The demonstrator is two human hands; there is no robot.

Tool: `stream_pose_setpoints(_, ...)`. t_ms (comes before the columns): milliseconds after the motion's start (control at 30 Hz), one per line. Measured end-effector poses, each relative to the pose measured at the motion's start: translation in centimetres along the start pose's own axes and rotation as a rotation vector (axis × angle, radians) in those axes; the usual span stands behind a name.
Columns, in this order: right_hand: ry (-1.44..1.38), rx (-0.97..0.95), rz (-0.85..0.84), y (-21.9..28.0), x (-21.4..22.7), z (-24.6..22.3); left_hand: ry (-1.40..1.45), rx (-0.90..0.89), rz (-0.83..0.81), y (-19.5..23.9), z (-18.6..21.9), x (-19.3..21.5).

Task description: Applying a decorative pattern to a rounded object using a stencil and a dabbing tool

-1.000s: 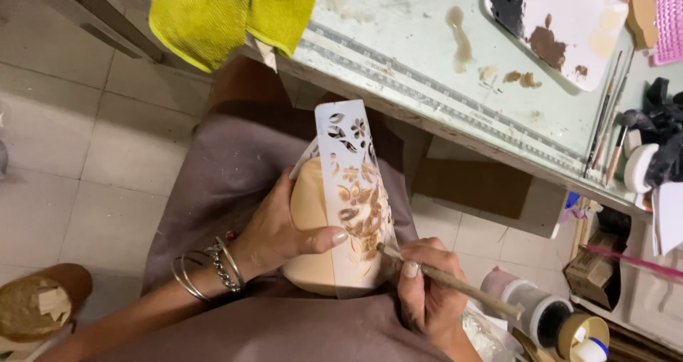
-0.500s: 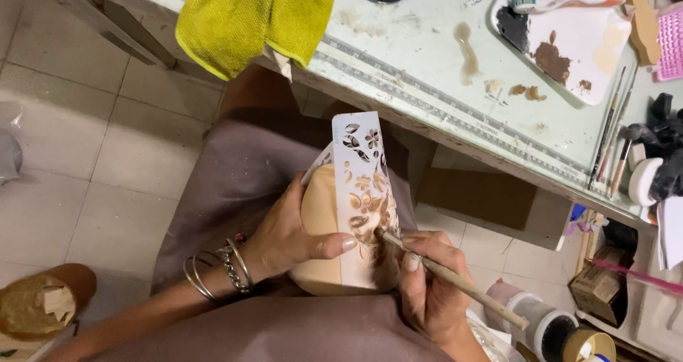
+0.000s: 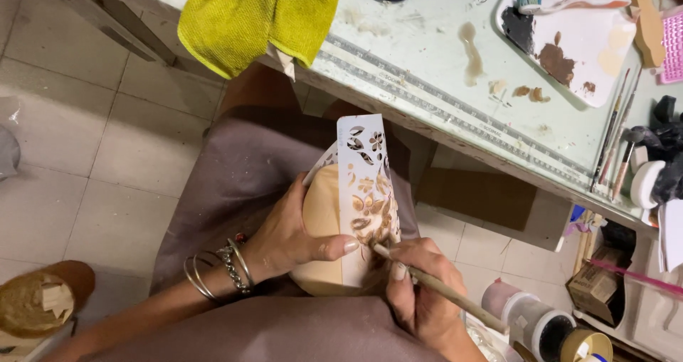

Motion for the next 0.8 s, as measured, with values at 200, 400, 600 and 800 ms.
stream_pose_setpoints(200,-0.244,-0.054,0.267,0.5,0.0,1.1,0.018,0.018,-0.006,0.1,0.0,-0.1)
stream_pose_setpoints(400,-0.185,-0.068,0.173,0.8,0.0,1.7,0.041,-0.038,-0.005,0.0,0.0,-0.2)
stream_pose_setpoints(600,-0.246,-0.084,0.122,1.0,0.0,1.7,0.052,-0.013,-0.026,0.0,0.0,-0.3)
stream_pose_setpoints(800,-0.221,-0.023,0.094,0.0,-0.1,0.5,-0.002,0.015,-0.010,0.0,0.2,-0.2)
Point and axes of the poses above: each hand's wrist, its own y-axis away from the middle knuckle, its own x-axis out of the back of the hand, z = x × y, the point moved 4 cm from there along -y, towards the middle knuckle, and after that the axes turned 8 degrees about -x, right-handed, at the moved point
